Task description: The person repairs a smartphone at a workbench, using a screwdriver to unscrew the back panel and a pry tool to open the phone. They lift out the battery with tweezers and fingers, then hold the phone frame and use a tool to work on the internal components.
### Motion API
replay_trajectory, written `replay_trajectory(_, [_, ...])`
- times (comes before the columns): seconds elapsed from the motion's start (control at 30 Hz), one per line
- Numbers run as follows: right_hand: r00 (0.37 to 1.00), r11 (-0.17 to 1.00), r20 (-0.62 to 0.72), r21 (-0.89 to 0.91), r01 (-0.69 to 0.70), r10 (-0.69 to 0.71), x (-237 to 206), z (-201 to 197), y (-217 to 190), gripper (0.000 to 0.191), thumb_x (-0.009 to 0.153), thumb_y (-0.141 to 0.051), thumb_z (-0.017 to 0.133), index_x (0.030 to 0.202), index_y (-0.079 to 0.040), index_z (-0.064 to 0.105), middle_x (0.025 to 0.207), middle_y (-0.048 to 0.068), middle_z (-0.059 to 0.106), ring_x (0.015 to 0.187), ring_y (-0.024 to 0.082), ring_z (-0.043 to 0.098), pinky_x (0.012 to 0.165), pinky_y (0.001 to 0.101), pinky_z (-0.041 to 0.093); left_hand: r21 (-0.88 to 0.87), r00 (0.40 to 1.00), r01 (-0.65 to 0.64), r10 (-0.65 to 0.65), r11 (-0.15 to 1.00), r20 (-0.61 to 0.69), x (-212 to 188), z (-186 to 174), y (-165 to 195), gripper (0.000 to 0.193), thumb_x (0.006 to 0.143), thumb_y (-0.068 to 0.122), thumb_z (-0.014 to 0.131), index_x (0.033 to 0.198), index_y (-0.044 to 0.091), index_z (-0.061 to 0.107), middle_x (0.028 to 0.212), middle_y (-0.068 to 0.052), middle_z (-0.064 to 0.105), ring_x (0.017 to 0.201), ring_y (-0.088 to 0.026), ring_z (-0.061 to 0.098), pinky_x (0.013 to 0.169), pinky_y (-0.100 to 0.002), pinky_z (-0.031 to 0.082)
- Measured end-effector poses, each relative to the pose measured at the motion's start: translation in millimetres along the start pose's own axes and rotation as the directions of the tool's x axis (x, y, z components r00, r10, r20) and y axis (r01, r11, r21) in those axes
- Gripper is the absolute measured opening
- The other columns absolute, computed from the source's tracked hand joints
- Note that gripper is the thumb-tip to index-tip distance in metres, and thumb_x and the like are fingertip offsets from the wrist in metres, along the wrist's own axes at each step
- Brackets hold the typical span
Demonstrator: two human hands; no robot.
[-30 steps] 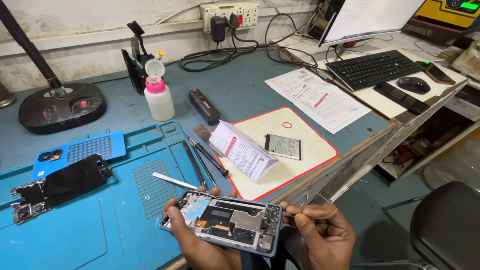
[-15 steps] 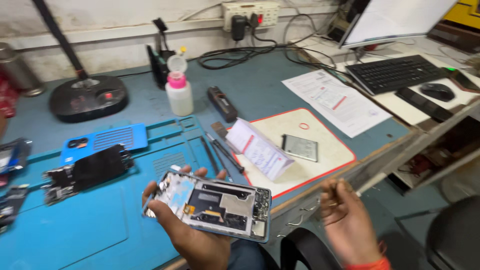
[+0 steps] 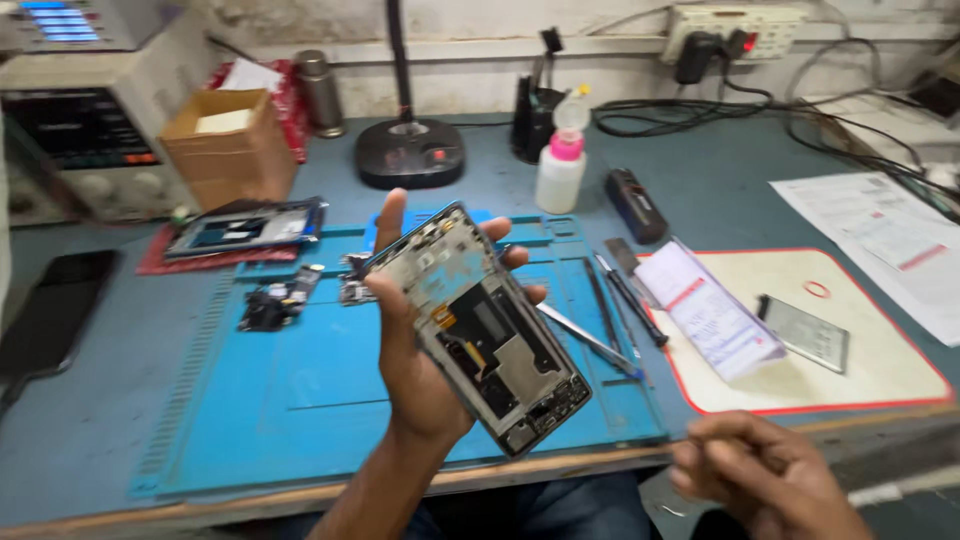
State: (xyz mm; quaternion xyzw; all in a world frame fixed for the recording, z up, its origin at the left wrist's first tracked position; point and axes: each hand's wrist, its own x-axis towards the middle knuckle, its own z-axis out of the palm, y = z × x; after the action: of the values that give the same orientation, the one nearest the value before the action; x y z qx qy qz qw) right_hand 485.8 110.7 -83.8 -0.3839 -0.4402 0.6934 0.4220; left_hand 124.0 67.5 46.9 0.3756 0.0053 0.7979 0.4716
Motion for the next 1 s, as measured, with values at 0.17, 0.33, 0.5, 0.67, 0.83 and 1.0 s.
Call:
replay_trajectory(0.17, [0.999, 1.0, 0.047, 0.004, 0.018, -0.019, 33, 153, -21, 0.028, 0.085, -0.007, 0.069, 0.111, 0.002, 0.065, 0.098, 0.015, 0.075, 0.093, 0.028, 0.077, 0.09, 0.0456, 0.062, 0.035, 0.999, 0.007, -0.009, 0.999, 0.042, 12, -13, 18, 0.08, 0.106, 0.063, 0.044, 0.172, 0.031, 0.012, 0.144, -0.026, 0.053, 0.122, -0.033, 0.061, 0.099, -0.052, 0.057])
replay_trajectory(0.33, [0.982, 0.993, 0.185, 0.12, 0.01, -0.032, 45, 226, -27, 0.019, 0.091, -0.005, 0.07, 0.108, 0.003, 0.065, 0.099, 0.012, 0.074, 0.093, 0.022, 0.073, 0.091, 0.041, 0.062, 0.125, 0.998, -0.053, 0.05, 0.991, 0.024, 17, -34, 40, 0.081, 0.105, 0.064, 0.044, 0.171, 0.031, 0.012, 0.144, -0.027, 0.053, 0.121, -0.033, 0.062, 0.097, -0.052, 0.059])
replay_trajectory(0.5, [0.98, 0.974, 0.167, 0.178, -0.141, 0.111, 52, 245, -9, 0.015, 0.089, -0.003, 0.068, 0.103, -0.002, 0.065, 0.097, 0.01, 0.074, 0.095, 0.02, 0.075, 0.087, 0.0351, 0.061, 0.191, 0.994, -0.106, 0.11, 0.976, -0.011, 13, -50, 55, 0.081, 0.104, 0.066, 0.043, 0.171, 0.031, 0.012, 0.143, -0.027, 0.053, 0.121, -0.032, 0.063, 0.097, -0.051, 0.059])
replay_trajectory(0.67, [0.984, 0.981, 0.161, 0.16, -0.106, 0.08, 63, 249, -2, 0.012, 0.09, -0.002, 0.069, 0.102, -0.002, 0.065, 0.095, 0.011, 0.073, 0.092, 0.022, 0.074, 0.084, 0.0355, 0.062, 0.237, 0.99, -0.13, 0.139, 0.963, -0.02, 8, -52, 57, 0.082, 0.105, 0.066, 0.044, 0.171, 0.03, 0.013, 0.142, -0.026, 0.054, 0.119, -0.031, 0.063, 0.097, -0.051, 0.06])
replay_trajectory(0.83, [0.987, 0.987, 0.148, 0.14, -0.083, 0.062, 65, 251, -2, 0.01, 0.089, -0.002, 0.069, 0.099, -0.002, 0.067, 0.093, 0.01, 0.074, 0.089, 0.021, 0.075, 0.083, 0.0351, 0.062, 0.24, 0.988, -0.15, 0.151, 0.959, 0.017, 12, -54, 61, 0.083, 0.104, 0.066, 0.046, 0.171, 0.03, 0.013, 0.14, -0.026, 0.054, 0.119, -0.03, 0.064, 0.098, -0.051, 0.06])
replay_trajectory(1.0, [0.987, 0.987, 0.146, 0.136, -0.085, 0.065, 74, 253, 2, 0.008, 0.089, -0.002, 0.07, 0.095, -0.004, 0.065, 0.09, 0.009, 0.073, 0.087, 0.021, 0.075, 0.081, 0.0355, 0.062, 0.308, 0.987, -0.158, 0.153, 0.938, 0.04, 15, -53, 61, 0.084, 0.105, 0.067, 0.046, 0.171, 0.026, 0.013, 0.139, -0.026, 0.055, 0.118, -0.029, 0.064, 0.098, -0.05, 0.061])
